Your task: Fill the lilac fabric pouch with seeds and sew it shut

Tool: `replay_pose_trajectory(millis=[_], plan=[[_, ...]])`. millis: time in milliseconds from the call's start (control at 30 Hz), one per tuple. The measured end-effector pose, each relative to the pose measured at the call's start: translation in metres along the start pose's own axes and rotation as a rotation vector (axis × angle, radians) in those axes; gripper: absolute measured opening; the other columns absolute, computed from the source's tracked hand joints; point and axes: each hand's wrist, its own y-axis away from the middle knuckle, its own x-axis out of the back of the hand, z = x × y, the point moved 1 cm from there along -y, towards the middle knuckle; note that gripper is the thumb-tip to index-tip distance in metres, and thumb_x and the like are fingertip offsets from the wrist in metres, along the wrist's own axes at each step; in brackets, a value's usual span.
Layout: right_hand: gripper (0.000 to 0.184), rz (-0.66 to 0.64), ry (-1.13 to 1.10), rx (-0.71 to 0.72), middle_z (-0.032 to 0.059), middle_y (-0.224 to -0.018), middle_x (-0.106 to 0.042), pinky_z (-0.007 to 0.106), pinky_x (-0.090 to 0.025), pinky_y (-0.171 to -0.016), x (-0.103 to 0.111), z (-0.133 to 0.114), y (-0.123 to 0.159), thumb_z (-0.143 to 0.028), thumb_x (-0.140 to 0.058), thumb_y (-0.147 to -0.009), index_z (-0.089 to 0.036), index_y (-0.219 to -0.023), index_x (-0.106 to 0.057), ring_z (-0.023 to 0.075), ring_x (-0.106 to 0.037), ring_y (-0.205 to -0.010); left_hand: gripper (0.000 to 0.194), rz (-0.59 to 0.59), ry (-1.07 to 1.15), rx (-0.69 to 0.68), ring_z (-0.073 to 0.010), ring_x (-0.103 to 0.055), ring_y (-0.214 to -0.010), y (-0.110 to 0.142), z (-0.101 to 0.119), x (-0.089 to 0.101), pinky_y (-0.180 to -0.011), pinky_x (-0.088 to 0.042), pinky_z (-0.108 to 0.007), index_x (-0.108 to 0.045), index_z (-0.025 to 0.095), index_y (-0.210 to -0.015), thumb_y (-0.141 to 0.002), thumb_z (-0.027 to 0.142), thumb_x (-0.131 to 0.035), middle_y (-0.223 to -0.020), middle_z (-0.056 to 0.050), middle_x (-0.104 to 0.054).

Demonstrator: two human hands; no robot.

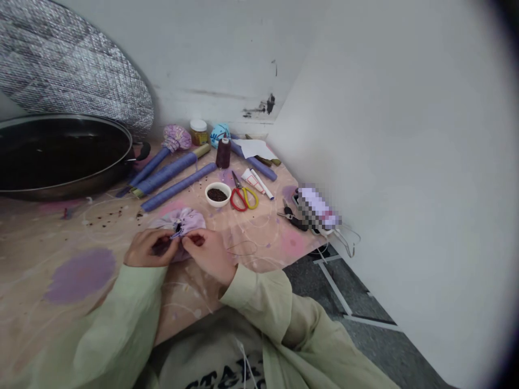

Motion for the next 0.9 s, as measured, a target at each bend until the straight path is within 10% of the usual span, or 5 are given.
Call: replay_pose_trajectory(millis=[567, 900], plan=[[0.012, 0.065, 0.153, 0.190, -0.0010, -0.064, -0.056, 0.022, -0.040, -0.058, -0.008, 0.011, 0.002, -0.019, -0.049, -0.074, -0.018, -0.067, -0.059, 0.0106, -0.049, -0.060, 0.015, -0.131, 0.123, -0.087, -0.0111, -0.053, -0.057, -0.008, -0.009, -0.001, -0.058, -0.044, -0.023, -0.064, 0.019, -0.074, -0.074, 0.033, -0.058, -0.061, 0.000, -0.057], [0.017, -0.199, 0.498, 0.292, 0.0059, -0.084, -0.069, 0.028, -0.044, -0.071, 0.035, -0.026, -0.010, -0.027, -0.055, -0.079, -0.017, -0.083, -0.068, 0.0146, -0.059, -0.074, 0.013, 0.073, 0.048, -0.166, -0.0116, -0.053, -0.057, -0.002, 0.005, -0.001, -0.057, -0.045, -0.023, -0.064, 0.018, -0.076, -0.074, 0.029, -0.059, -0.061, -0.001, -0.057]])
